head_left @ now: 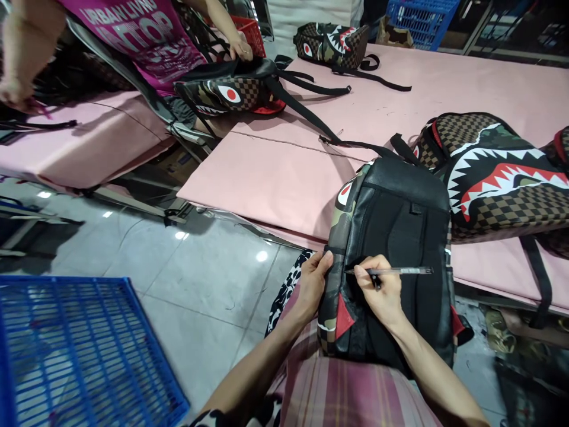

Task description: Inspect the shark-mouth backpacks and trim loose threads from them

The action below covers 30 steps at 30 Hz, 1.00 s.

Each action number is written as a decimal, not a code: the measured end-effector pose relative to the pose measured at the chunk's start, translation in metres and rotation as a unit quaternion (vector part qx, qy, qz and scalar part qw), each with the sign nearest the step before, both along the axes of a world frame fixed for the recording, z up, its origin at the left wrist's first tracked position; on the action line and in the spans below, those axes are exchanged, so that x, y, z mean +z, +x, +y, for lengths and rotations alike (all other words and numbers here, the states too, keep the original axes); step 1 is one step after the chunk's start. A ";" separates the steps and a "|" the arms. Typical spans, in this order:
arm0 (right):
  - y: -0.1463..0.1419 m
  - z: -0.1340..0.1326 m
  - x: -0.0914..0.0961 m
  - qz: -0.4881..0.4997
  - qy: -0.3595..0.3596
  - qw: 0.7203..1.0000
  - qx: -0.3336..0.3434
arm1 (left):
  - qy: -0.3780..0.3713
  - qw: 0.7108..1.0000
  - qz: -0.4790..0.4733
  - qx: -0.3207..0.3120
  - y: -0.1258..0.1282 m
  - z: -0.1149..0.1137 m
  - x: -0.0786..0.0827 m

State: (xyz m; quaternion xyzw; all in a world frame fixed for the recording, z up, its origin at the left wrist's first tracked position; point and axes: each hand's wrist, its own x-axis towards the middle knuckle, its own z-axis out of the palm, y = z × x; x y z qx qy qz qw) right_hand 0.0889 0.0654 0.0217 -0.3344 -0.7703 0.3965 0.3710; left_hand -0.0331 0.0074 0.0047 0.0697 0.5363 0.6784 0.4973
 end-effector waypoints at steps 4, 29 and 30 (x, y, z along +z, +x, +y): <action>0.000 0.000 0.000 -0.011 0.010 1.000 0.016 | 0.000 1.000 0.007 0.002 0.000 0.000 0.001; -0.001 0.000 -0.002 0.002 0.010 1.000 0.020 | -0.019 0.999 0.030 0.000 -0.001 0.000 0.003; -0.001 0.000 -0.002 0.002 0.010 1.000 0.021 | -0.020 0.999 0.031 0.000 -0.001 0.000 0.003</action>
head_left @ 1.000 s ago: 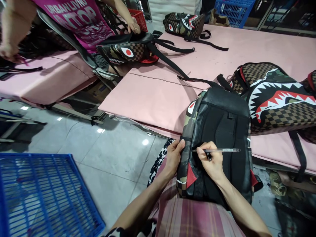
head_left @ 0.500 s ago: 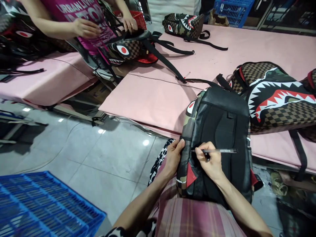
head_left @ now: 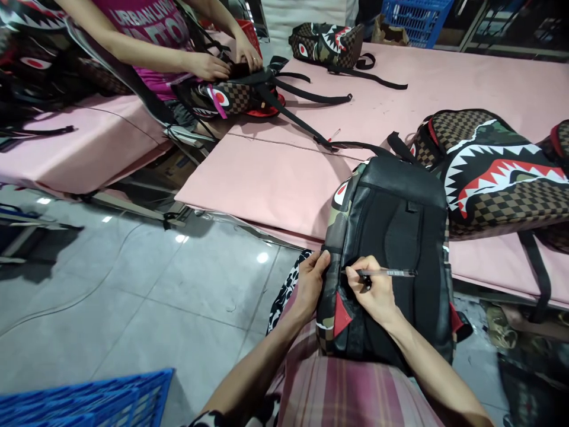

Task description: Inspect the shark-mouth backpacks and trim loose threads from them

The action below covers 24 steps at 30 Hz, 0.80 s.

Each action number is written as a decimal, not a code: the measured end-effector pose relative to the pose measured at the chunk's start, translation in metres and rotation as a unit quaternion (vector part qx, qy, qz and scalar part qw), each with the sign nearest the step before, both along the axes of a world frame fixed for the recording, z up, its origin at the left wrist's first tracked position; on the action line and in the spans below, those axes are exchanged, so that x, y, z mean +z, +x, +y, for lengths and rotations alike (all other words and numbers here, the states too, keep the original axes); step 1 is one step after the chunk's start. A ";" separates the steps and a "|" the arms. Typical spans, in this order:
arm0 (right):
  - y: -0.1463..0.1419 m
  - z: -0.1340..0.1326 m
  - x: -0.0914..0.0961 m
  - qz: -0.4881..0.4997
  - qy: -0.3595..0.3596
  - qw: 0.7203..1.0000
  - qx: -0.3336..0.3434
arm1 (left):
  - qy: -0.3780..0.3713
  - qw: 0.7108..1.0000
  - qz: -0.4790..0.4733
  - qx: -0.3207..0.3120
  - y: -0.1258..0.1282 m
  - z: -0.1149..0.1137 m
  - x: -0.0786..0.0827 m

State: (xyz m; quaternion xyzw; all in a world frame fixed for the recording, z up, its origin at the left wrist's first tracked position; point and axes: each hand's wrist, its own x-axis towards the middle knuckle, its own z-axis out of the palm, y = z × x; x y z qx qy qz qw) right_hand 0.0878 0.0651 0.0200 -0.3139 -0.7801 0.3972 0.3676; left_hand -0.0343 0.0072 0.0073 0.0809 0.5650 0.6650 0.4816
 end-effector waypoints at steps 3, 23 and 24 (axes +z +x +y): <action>0.000 0.000 -0.001 0.002 -0.010 1.000 -0.007 | -0.002 1.000 -0.002 -0.001 0.000 0.000 -0.001; -0.001 0.001 0.002 0.004 -0.009 1.000 0.001 | -0.014 0.999 0.032 -0.018 -0.002 -0.003 -0.006; -0.001 0.000 0.002 0.001 -0.005 1.000 0.003 | -0.015 0.999 0.030 -0.017 -0.002 -0.003 -0.006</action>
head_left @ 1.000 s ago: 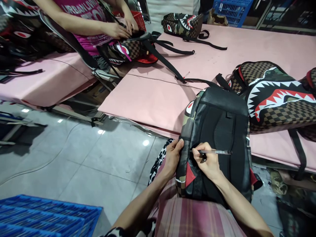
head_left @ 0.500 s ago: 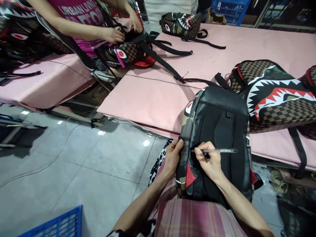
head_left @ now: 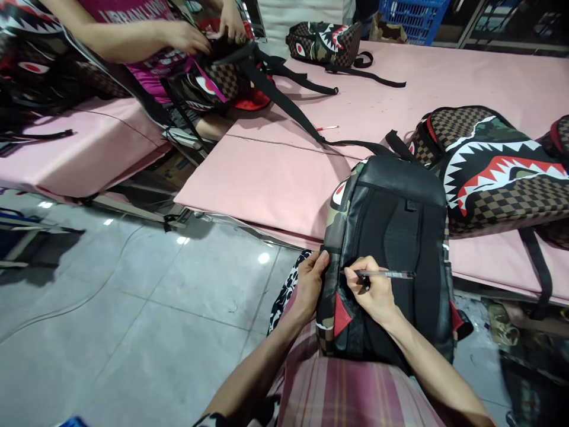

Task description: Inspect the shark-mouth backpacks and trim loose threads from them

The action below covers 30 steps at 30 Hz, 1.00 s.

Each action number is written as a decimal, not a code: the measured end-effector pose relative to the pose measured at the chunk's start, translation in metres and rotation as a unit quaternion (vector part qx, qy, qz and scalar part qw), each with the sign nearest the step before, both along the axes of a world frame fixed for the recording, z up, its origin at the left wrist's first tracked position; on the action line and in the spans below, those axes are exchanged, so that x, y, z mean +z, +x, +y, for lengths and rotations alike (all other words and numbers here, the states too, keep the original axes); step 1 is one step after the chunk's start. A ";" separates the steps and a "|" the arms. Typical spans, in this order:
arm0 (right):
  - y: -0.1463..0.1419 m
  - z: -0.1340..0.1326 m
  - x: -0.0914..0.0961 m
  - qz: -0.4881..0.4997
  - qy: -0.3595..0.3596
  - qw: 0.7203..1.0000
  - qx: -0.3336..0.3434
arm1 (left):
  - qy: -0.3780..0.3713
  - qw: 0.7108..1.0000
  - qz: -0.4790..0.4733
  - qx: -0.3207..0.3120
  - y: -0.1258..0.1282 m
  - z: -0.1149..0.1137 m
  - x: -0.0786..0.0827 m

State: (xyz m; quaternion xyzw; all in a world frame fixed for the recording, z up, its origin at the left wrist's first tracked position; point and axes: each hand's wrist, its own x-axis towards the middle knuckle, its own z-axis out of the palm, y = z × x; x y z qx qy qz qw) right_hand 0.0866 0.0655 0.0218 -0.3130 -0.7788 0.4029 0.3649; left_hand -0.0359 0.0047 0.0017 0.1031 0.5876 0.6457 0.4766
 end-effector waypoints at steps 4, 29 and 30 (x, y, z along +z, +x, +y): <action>-0.001 -0.001 0.000 -0.006 -0.006 1.000 0.003 | 0.001 1.000 -0.001 0.001 0.000 0.000 0.000; -0.004 0.010 0.006 -0.028 -0.064 0.997 0.009 | -0.018 0.995 -0.092 0.025 -0.004 0.006 0.001; -0.004 0.010 0.005 -0.033 -0.060 0.998 0.017 | -0.019 0.995 -0.090 0.025 -0.004 0.006 0.001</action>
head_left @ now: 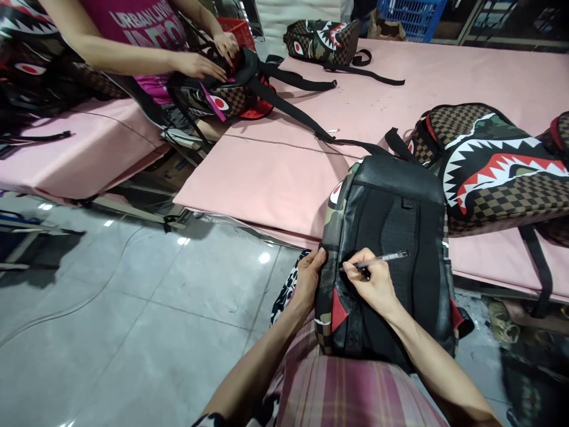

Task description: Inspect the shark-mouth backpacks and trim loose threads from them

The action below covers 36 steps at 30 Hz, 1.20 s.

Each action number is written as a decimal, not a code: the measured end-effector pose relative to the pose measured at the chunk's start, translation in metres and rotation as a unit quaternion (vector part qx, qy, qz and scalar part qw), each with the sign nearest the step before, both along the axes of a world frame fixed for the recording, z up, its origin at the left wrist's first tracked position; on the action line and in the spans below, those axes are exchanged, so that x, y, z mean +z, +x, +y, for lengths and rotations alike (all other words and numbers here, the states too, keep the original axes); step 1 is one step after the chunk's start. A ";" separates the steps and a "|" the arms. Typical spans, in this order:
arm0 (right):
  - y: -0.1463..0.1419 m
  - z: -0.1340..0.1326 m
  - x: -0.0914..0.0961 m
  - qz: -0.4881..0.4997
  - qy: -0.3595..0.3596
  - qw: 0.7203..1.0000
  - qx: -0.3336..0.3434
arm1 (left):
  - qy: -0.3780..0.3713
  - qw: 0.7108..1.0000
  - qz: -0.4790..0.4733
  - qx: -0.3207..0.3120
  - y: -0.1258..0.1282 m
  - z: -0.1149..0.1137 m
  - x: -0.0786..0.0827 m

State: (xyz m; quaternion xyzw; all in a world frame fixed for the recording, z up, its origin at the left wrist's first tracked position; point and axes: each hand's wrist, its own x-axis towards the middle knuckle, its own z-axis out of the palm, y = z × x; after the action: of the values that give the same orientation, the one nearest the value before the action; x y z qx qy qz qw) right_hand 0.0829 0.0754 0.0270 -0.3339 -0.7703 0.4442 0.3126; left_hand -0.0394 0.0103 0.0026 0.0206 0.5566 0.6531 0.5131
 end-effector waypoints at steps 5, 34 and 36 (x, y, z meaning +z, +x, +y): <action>-0.001 0.000 -0.004 0.010 0.009 1.000 -0.028 | 0.006 1.000 0.001 -0.003 0.001 0.000 0.001; -0.004 -0.003 -0.009 0.022 0.056 0.996 -0.072 | 0.022 0.999 0.045 -0.015 0.002 -0.004 -0.004; -0.004 -0.003 -0.010 0.022 0.053 0.996 -0.073 | 0.023 0.999 0.044 -0.018 0.002 -0.004 -0.005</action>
State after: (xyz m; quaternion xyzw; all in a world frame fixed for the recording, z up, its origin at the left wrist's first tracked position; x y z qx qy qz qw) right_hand 0.0789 0.0721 0.0170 -0.3624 -0.7591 0.3859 0.3789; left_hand -0.0371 0.0066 -0.0024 0.0712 0.5626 0.6551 0.4992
